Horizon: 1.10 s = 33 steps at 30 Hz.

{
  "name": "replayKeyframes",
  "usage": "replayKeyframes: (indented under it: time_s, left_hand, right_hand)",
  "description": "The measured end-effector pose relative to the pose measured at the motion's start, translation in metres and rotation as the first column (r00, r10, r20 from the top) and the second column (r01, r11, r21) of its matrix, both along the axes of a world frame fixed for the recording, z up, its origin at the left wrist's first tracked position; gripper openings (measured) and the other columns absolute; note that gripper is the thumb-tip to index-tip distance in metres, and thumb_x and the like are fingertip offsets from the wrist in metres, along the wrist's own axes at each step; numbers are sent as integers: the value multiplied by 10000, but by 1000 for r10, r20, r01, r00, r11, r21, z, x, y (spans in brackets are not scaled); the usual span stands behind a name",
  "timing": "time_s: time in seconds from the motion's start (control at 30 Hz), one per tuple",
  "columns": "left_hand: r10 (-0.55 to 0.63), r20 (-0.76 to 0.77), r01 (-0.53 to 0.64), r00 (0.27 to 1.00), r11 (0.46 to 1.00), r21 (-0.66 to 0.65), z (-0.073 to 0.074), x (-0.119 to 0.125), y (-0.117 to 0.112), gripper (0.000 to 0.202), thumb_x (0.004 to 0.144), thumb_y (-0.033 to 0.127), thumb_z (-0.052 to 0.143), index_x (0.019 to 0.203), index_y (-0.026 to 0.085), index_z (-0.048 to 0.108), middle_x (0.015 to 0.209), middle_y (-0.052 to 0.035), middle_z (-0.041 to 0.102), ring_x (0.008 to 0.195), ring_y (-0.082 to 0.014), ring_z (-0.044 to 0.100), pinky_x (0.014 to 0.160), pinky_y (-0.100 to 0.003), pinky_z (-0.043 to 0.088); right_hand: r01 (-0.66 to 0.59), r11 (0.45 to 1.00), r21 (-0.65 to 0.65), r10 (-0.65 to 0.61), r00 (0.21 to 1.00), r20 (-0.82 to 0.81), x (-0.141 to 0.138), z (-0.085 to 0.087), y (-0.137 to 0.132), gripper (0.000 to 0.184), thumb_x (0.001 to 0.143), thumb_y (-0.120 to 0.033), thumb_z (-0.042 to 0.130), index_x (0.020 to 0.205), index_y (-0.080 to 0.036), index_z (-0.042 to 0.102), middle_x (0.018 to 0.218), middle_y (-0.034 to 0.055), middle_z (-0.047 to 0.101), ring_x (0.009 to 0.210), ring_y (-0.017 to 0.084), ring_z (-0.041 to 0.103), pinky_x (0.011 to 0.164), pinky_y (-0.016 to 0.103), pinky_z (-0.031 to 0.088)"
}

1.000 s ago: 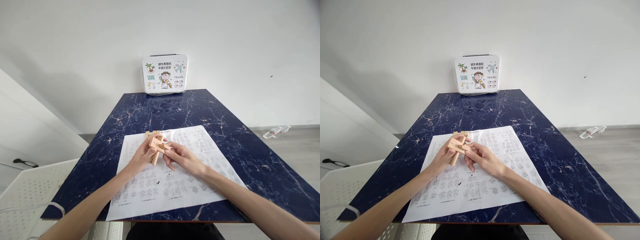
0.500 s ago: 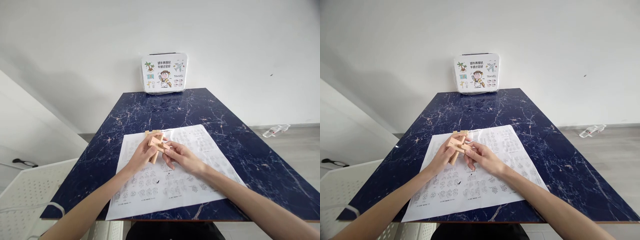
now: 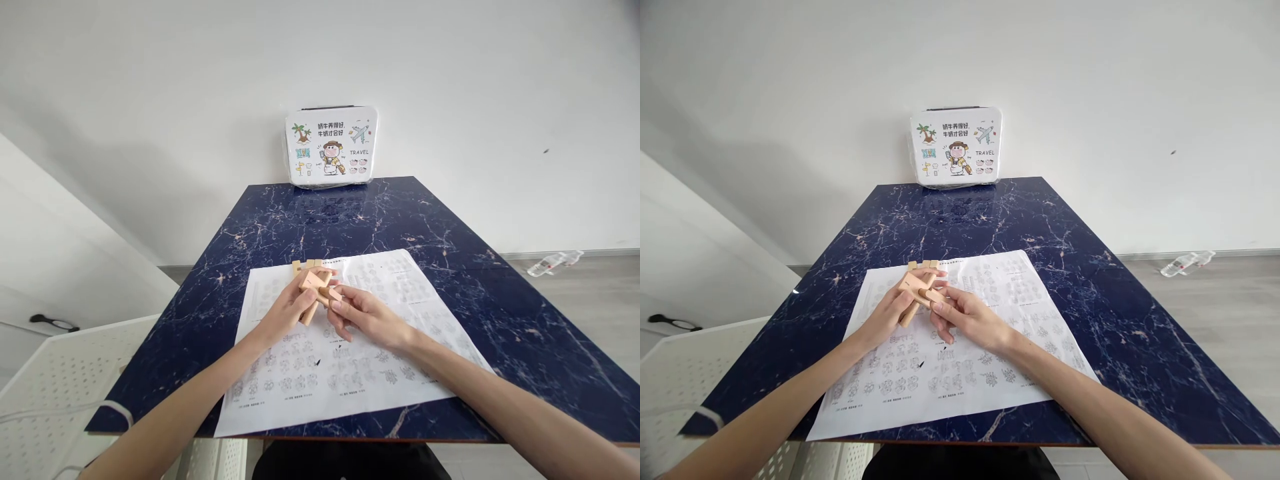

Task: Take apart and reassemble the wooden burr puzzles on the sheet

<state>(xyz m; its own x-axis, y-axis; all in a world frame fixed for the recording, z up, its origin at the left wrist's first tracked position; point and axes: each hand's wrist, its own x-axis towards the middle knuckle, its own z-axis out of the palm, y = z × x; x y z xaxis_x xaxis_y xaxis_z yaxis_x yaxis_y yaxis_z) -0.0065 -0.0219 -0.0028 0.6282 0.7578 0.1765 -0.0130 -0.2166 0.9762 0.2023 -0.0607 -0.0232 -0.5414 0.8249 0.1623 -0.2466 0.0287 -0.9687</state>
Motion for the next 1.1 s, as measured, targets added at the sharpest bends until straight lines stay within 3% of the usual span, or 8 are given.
replayKeyframes:
  time_s: [0.17, 0.33, 0.5, 0.6, 0.73, 0.87, 0.97, 1.1]
  left_hand:
    - [13, -10, -13, 1000, 1000, 3, 3, 2, -2, 502, 1059, 561, 487, 1398, 224, 640, 1503, -117, 623, 1388, -320, 589, 1223, -495, 408]
    - [100, -38, -101, 994, 995, -19, 3, 0, -2, 486, 1046, 545, 505, 1344, 203, 680, 1378, -113, 709, 1266, -308, 667, 1158, -477, 473]
    - [98, -107, -96, 989, 995, 21, 1, -3, 1, 570, 1032, 635, 484, 1302, 189, 715, 1301, -126, 741, 1199, -324, 693, 1100, -477, 503]
    - [69, -94, -65, 993, 997, 47, 2, -2, 0, 591, 1037, 653, 460, 1275, 184, 731, 1321, -135, 732, 1254, -335, 668, 1142, -487, 476]
    - [35, -63, -30, 997, 997, 72, 3, 0, -1, 558, 1051, 620, 453, 1287, 195, 726, 1343, -130, 724, 1301, -333, 643, 1176, -505, 449]
    - [83, -48, -78, 995, 992, 99, 2, 1, -2, 525, 1036, 608, 492, 1278, 201, 720, 1335, -125, 722, 1221, -319, 679, 1096, -468, 515]
    - [137, -79, -126, 987, 984, 128, 1, -1, 0, 549, 1007, 638, 522, 1254, 186, 713, 1203, -131, 757, 1107, -320, 709, 989, -465, 562]
    - [159, -140, -136, 977, 977, 162, -2, -7, 2, 585, 984, 680, 538, 1279, 198, 689, 1092, -118, 766, 1045, -327, 713, 972, -503, 559]
  right_hand:
    - [25, 999, 19, -26, 999, 23, -1, 2, -1, 324, 1071, -504, 558, 950, -205, 530, 767, -24, 584, 547, 90, 496, 601, 315, 436]
    - [-13, 1000, 22, 13, 1000, 18, -3, 5, -2, 330, 1070, -503, 558, 956, -193, 560, 798, -9, 600, 574, 95, 521, 649, 331, 481]
    - [-7, 999, 54, 6, 1000, 15, -4, 4, -2, 336, 1078, -506, 541, 944, -199, 554, 784, -18, 587, 584, 99, 530, 692, 353, 516]
    - [22, 995, 101, -25, 999, 33, -4, 3, -3, 343, 1079, -530, 524, 956, -210, 545, 756, -31, 578, 572, 103, 523, 695, 361, 526]
    - [47, 994, 99, -49, 999, 20, -5, 2, -4, 330, 1081, -514, 529, 950, -211, 538, 750, -29, 574, 562, 102, 513, 638, 342, 486]
    - [49, 996, 71, -48, 999, -10, -4, 1, -3, 314, 1084, -498, 535, 978, -203, 552, 729, -33, 580, 562, 100, 504, 647, 335, 467]
    - [0, 999, 47, 1, 1000, -13, -1, 3, -3, 316, 1081, -501, 543, 1104, -187, 569, 692, -48, 568, 549, 106, 490, 627, 329, 441]
    - [-66, 997, 32, 65, 998, 12, 2, 8, -3, 320, 1082, -504, 538, 1051, -186, 558, 700, -51, 548, 534, 94, 470, 591, 313, 403]
